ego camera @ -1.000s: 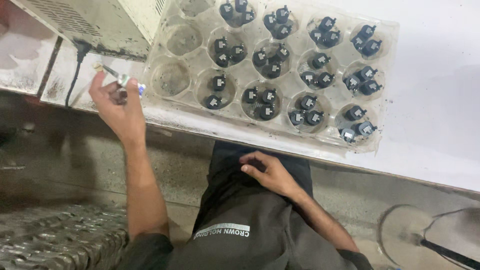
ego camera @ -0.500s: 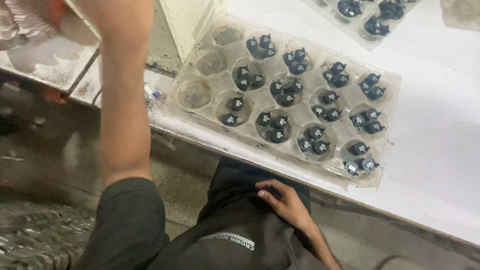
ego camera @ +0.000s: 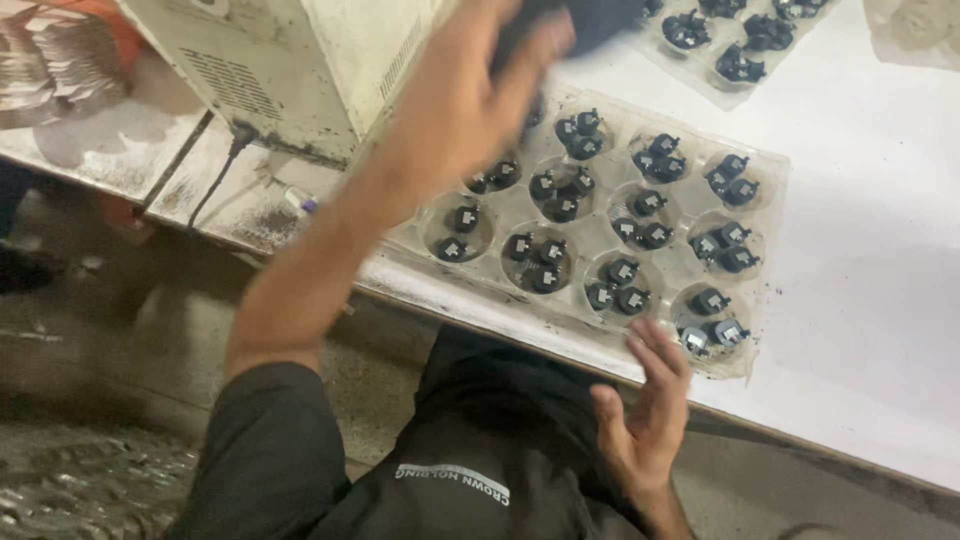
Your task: The person sits at a workbench and applies adhesive from a small tube to black plug components, picking each plug from a plastic tray, squeezing glue onto it, and placing it back in the tray. Earlier they handle small boxes and tubes on the bench, and at the end they wipe their hands with a dark cloth.
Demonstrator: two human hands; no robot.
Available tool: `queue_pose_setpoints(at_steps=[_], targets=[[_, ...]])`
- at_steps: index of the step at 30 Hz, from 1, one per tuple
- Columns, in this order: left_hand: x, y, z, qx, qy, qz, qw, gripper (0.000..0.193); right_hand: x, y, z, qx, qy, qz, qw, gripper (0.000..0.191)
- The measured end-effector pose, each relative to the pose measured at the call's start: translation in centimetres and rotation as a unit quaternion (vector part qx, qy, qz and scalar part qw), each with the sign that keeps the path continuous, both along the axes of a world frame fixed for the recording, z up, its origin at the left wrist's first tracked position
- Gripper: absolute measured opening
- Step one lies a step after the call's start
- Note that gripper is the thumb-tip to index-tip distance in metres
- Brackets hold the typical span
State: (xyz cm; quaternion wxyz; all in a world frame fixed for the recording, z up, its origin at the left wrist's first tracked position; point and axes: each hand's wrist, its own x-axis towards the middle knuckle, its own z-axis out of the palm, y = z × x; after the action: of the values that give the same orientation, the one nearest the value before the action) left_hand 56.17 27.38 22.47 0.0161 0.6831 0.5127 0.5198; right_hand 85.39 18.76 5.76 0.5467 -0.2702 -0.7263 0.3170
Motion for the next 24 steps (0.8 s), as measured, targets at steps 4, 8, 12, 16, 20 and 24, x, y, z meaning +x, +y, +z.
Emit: queue_pose_setpoints(at_steps=[4, 8, 12, 16, 20, 24], targets=[[11.6, -9.8, -8.3, -0.231, -0.32, -0.428, 0.813, 0.063, -1.1, -0.4, 1.7, 0.232, 0.076, -0.091, 0.965, 0.04], [14.2, -12.1, -12.4, -0.232, -0.318, -0.555, 0.732, 0.084, -0.6, 0.5, 0.9, 0.262, 0.066, -0.208, 0.94, 0.042], [14.3, -12.1, -13.6, -0.197, -0.169, -0.472, 0.843, 0.092, -0.3, 2.3, -0.4, 0.039, 0.157, -0.24, 0.957, 0.046], [13.3, -12.0, -16.0, -0.073, -0.05, -0.35, 0.933, 0.068, 1.2, 3.7, 2.6, -0.142, 0.316, 0.012, 0.938, 0.063], [14.0, -12.4, -15.9, -0.072, -0.239, -0.357, 0.9, 0.068, 2.9, 2.8, 6.6, 0.063, -0.095, 0.094, 0.989, 0.071], [15.1, -13.1, -15.0, -0.182, -0.411, -0.436, 0.78, 0.078, -2.6, 1.0, 2.2, 0.166, -0.097, 0.01, 0.981, 0.083]])
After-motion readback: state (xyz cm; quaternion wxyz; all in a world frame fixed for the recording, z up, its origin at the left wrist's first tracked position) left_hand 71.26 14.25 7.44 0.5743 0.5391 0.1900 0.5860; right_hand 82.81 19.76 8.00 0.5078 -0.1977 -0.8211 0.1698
